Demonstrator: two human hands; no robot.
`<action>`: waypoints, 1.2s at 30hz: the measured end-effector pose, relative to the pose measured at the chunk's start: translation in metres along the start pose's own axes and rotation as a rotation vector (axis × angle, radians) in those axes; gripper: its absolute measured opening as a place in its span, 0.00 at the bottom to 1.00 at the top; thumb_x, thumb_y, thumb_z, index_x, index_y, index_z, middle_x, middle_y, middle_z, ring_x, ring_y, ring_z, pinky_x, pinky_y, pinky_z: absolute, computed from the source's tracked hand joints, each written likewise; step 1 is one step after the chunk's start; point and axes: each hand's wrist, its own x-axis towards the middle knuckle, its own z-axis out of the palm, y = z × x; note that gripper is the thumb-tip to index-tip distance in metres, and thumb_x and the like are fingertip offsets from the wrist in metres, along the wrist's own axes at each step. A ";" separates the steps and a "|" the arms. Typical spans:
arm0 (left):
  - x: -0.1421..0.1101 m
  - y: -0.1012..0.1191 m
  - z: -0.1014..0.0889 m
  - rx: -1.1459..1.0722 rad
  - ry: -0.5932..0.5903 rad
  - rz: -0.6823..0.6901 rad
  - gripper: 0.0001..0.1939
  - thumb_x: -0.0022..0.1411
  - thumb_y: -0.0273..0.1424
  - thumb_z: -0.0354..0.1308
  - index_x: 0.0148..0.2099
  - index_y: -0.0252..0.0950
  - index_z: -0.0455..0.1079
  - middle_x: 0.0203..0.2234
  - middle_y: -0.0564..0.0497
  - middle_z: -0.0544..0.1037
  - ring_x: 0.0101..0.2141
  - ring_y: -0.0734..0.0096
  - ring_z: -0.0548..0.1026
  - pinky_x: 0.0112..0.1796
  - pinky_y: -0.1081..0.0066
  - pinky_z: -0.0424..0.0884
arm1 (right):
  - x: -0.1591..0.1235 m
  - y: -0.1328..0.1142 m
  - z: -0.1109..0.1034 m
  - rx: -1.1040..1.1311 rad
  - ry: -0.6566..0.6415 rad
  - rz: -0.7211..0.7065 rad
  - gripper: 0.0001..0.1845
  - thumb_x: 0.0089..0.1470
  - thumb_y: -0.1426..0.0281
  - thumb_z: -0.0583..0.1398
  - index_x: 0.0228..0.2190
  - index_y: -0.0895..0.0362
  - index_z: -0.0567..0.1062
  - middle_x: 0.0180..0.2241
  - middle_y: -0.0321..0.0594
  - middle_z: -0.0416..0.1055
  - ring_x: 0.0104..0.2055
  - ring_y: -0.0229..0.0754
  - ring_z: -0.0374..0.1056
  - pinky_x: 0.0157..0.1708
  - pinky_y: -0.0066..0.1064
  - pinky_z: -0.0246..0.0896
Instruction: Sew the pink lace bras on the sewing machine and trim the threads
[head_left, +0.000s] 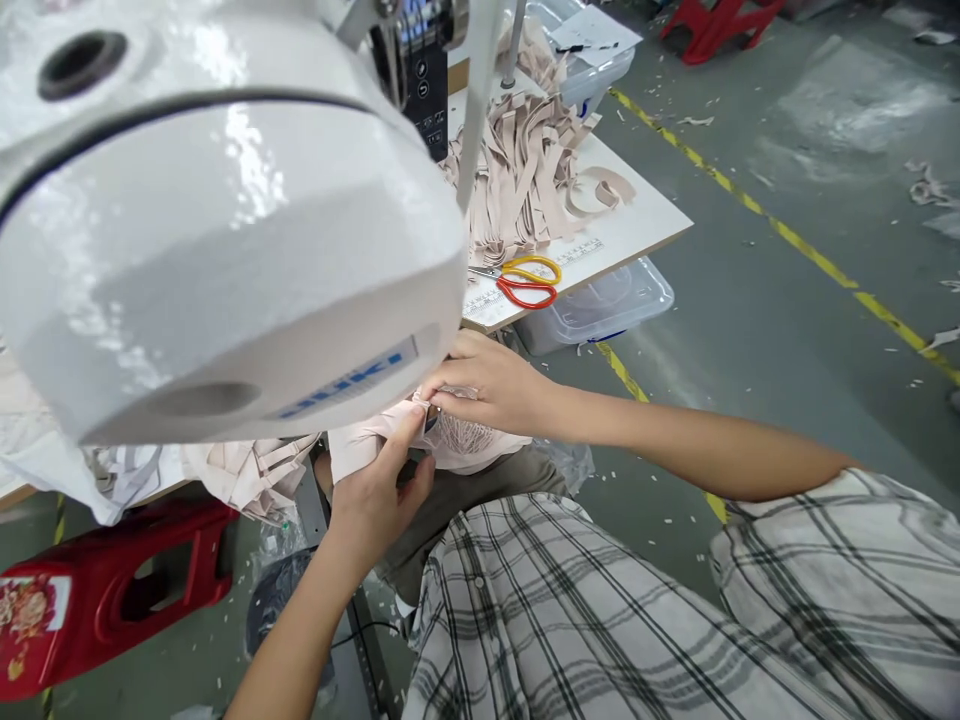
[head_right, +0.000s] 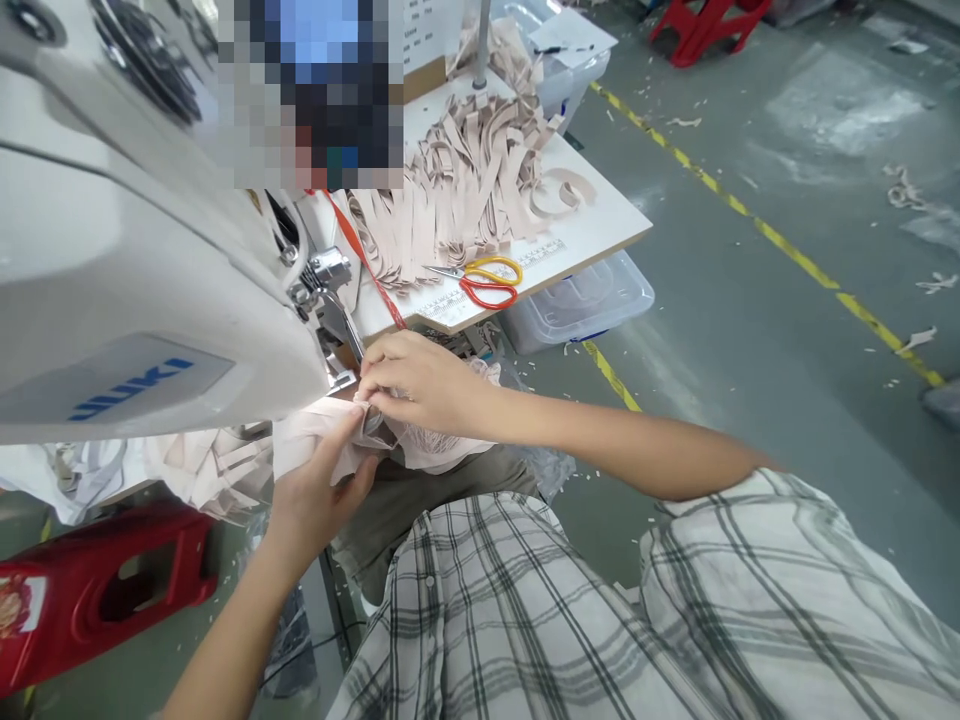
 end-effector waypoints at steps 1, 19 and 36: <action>0.000 0.002 0.001 0.018 -0.011 0.003 0.26 0.58 0.37 0.65 0.59 0.46 0.72 0.43 0.49 0.82 0.36 0.63 0.79 0.36 0.73 0.73 | 0.002 -0.001 0.000 0.001 -0.008 0.013 0.08 0.59 0.72 0.59 0.36 0.53 0.80 0.40 0.40 0.73 0.45 0.42 0.66 0.48 0.36 0.59; 0.004 0.002 -0.018 0.376 -0.109 0.222 0.28 0.64 0.34 0.59 0.65 0.47 0.65 0.39 0.49 0.82 0.27 0.70 0.74 0.29 0.76 0.67 | -0.019 0.022 0.015 -0.245 0.086 -0.287 0.17 0.63 0.73 0.55 0.48 0.43 0.75 0.49 0.31 0.77 0.55 0.40 0.67 0.61 0.43 0.56; -0.005 0.018 0.010 0.535 0.066 0.028 0.29 0.65 0.36 0.58 0.67 0.47 0.62 0.32 0.48 0.81 0.31 0.60 0.77 0.27 0.71 0.65 | 0.035 0.023 0.039 0.336 0.109 0.326 0.23 0.62 0.60 0.55 0.57 0.52 0.64 0.47 0.45 0.68 0.39 0.44 0.67 0.46 0.40 0.68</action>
